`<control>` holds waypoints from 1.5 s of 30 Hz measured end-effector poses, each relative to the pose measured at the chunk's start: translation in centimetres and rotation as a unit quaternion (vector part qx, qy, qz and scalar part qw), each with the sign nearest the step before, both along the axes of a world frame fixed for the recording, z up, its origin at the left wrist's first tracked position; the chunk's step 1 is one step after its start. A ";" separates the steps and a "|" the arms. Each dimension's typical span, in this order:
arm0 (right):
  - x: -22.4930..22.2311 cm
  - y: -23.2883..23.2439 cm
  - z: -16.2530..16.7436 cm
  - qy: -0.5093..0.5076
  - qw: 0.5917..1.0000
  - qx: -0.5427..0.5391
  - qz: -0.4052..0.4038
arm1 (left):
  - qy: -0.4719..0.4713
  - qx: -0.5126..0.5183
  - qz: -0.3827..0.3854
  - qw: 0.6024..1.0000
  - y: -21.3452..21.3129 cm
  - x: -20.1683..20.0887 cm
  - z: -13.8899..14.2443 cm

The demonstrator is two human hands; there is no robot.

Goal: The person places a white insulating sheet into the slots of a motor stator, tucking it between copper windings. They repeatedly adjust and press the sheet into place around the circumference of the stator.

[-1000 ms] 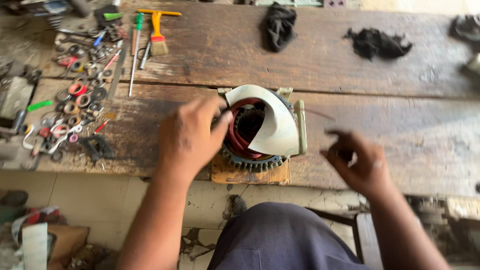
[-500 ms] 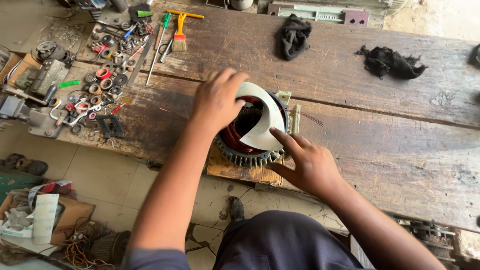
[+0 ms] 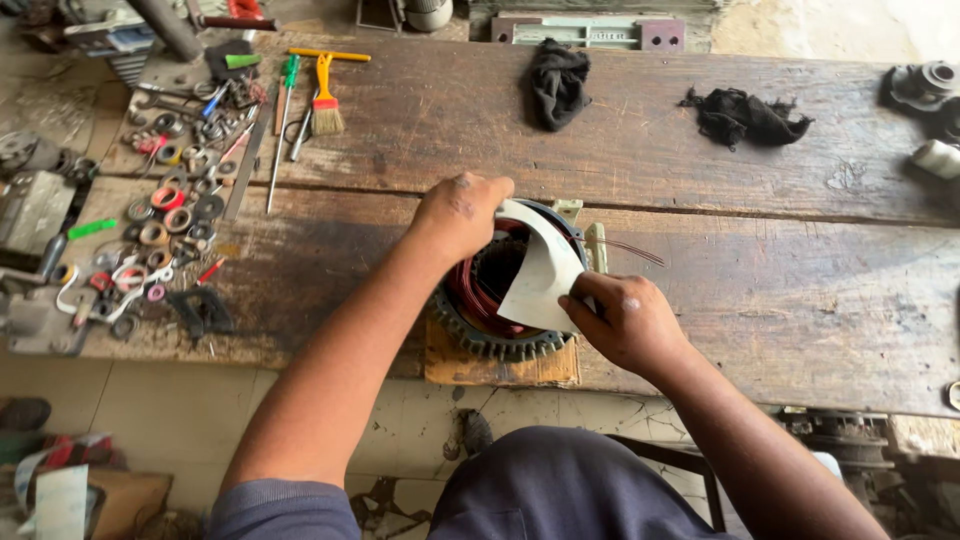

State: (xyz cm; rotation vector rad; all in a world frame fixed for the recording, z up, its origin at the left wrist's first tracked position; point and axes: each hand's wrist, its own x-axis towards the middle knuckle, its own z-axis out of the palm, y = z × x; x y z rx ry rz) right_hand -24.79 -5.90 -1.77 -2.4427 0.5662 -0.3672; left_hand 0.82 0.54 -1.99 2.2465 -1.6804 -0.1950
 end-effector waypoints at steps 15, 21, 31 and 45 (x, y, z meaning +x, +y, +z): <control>2.7 1.1 2.6 -0.050 0.990 0.033 -0.127 | -0.021 0.134 -0.091 0.987 1.1 3.0 3.2; 5.5 -0.8 4.0 0.048 0.987 -0.088 -0.126 | -0.018 0.150 -0.031 0.988 6.0 5.4 7.8; 12.1 -1.7 3.8 0.143 0.966 -0.214 -0.027 | -0.058 0.045 -0.063 0.995 9.1 3.0 7.2; 12.8 -2.3 2.0 0.157 0.961 -0.227 -0.028 | -0.047 -0.065 -0.007 0.997 14.9 4.6 8.8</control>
